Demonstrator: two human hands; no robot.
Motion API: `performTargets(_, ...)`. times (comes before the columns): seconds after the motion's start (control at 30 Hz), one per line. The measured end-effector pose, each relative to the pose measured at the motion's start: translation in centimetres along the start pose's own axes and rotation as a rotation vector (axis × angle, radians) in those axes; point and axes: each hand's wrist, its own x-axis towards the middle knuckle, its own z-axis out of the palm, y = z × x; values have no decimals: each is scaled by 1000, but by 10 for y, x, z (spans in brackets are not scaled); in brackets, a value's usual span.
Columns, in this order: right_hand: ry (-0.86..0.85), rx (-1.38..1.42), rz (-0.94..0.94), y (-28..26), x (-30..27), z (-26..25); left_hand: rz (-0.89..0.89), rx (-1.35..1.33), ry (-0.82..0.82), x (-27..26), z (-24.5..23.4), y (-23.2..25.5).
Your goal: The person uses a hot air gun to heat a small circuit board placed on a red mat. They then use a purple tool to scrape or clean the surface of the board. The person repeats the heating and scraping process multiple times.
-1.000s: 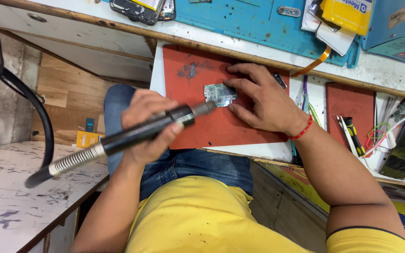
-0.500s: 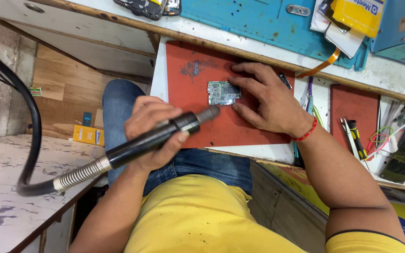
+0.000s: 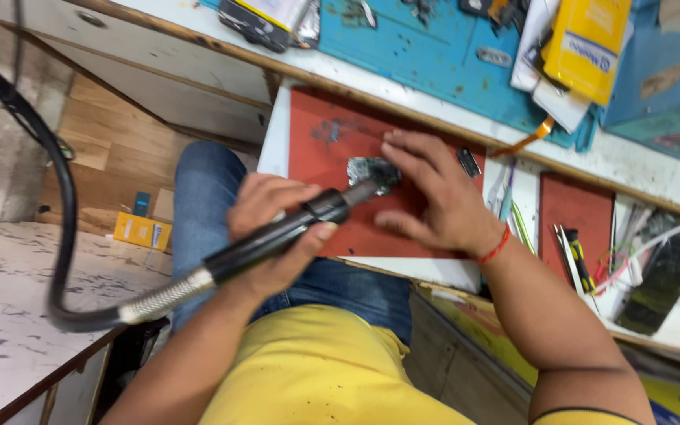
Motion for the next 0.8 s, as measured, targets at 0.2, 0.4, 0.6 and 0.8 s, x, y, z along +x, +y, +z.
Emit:
performTargets(0.2,-120,-78,15,-23,-4,16,-193,-446,22,-21,34,4)
performTargets(0.4,174,-307,51,-12,1,2,-331,-951,234,-26,12,-18)
performTargets(0.6,441,-244,45,-7,-8,1,-283,-1342,687,36,-55,-51)
performTargets(0.8,302,-222,52,-14,-2,10,-94,-1400,777,156,-105,-109)
